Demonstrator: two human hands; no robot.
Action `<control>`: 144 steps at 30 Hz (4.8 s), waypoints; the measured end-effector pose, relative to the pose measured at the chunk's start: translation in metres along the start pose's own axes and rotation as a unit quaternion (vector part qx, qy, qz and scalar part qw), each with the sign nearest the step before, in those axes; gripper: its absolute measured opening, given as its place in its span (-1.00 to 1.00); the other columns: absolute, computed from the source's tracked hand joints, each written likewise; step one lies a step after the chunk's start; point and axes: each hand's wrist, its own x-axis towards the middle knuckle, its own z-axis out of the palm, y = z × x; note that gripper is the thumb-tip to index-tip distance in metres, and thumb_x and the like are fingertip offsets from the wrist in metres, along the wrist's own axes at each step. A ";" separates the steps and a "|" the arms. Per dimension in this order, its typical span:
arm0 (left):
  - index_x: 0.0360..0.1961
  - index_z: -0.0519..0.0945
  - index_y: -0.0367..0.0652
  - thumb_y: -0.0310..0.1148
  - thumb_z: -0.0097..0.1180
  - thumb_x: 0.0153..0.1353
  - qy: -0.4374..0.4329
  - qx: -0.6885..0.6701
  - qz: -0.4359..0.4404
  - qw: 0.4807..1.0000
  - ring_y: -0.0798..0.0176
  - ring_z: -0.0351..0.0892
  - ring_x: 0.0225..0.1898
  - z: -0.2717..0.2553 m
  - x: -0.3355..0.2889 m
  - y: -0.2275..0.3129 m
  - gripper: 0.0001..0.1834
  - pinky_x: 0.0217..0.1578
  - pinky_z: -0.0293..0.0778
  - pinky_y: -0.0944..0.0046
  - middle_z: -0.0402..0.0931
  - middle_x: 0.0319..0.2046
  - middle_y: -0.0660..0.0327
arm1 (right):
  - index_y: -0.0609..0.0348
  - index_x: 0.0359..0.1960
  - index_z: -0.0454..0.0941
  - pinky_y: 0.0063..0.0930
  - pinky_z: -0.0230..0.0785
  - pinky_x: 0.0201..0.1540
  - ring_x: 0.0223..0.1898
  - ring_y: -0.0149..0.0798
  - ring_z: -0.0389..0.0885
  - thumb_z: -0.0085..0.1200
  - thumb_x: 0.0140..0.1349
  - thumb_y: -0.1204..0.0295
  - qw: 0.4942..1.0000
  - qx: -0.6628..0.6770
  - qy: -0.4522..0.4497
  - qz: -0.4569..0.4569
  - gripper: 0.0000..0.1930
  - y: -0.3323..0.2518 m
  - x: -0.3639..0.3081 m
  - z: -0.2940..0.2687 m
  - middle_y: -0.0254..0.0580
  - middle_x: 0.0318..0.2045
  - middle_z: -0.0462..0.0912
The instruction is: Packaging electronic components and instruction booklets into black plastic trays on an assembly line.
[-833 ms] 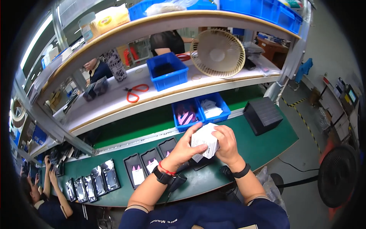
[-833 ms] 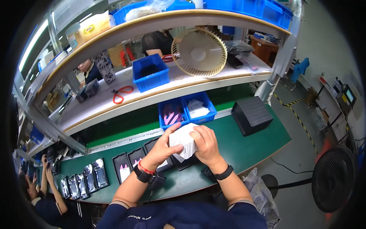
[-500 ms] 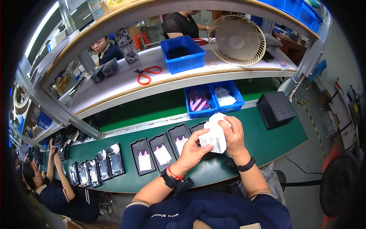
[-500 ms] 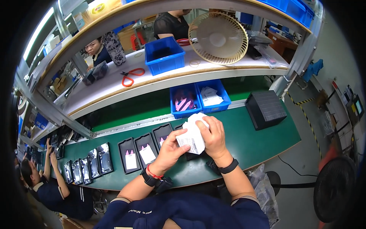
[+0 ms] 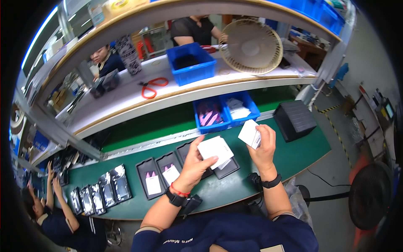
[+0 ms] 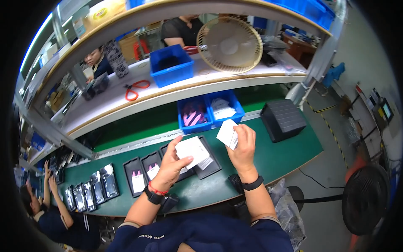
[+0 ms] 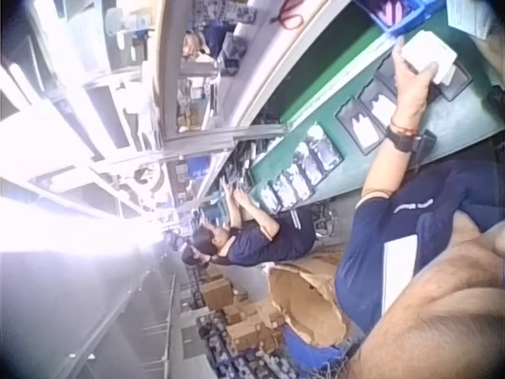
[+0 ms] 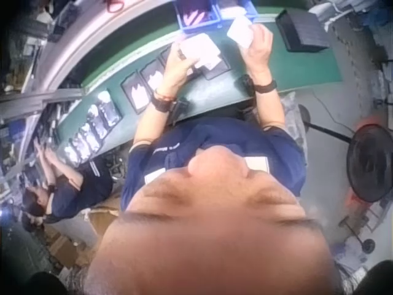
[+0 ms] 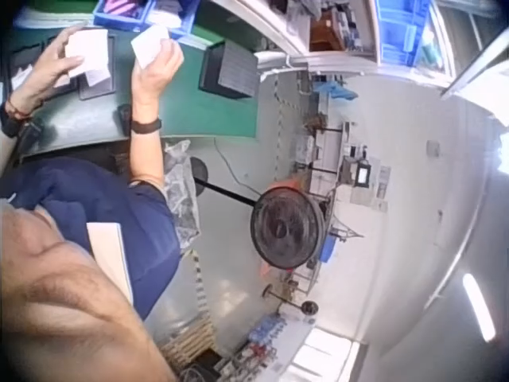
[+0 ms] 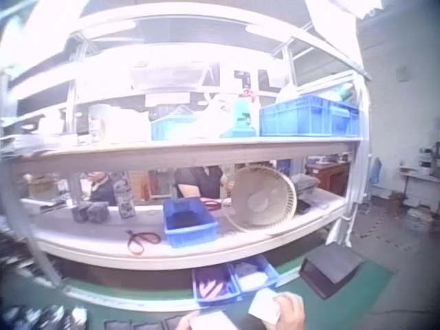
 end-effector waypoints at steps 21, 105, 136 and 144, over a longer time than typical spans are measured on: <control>0.29 0.02 -0.22 -0.49 0.13 0.10 0.022 -0.071 -0.098 0.992 0.13 0.49 -0.07 -0.020 -0.009 0.011 -0.23 -0.24 0.51 0.16 0.33 0.03 0.01 | 0.29 -0.08 0.30 -0.10 0.35 -0.03 -0.06 0.15 0.48 0.29 -0.11 0.10 0.951 -0.167 0.032 0.260 -0.35 0.145 0.214 0.032 0.20 -0.14 0.50; 0.11 0.41 -0.14 -0.05 0.17 0.10 -0.354 0.614 0.104 0.698 -0.28 0.02 0.29 -0.003 -0.016 0.052 -0.40 0.22 0.11 -0.03 0.09 0.25 -0.17 | -0.27 0.20 0.35 0.11 -0.14 0.26 0.33 0.08 0.03 0.03 0.05 -0.15 0.863 -0.308 -0.227 0.330 -0.35 0.251 0.037 -0.087 0.09 0.30 0.13; -0.20 0.39 -0.25 -0.50 0.14 0.17 -0.124 -0.029 -0.115 0.985 0.39 0.57 -0.31 0.133 0.106 -0.110 -0.78 -0.25 0.51 0.37 0.55 -0.32 0.22 | -0.13 0.21 0.31 0.18 -0.22 0.26 0.33 0.09 -0.06 0.03 0.02 -0.22 0.859 -0.322 -0.141 0.373 -0.25 0.245 0.052 -0.058 0.06 0.30 0.09; -0.14 0.24 -0.24 -0.53 0.02 0.24 -0.133 0.147 0.033 0.980 0.45 0.45 -0.22 0.074 0.056 -0.097 -0.76 -0.18 0.45 0.42 0.43 -0.23 0.19 | 0.25 -0.40 0.50 -0.54 0.40 -0.29 -0.39 -0.44 0.53 0.26 0.05 0.40 0.929 0.239 -0.085 0.271 -0.79 0.050 -0.010 -0.021 -0.27 -0.47 0.58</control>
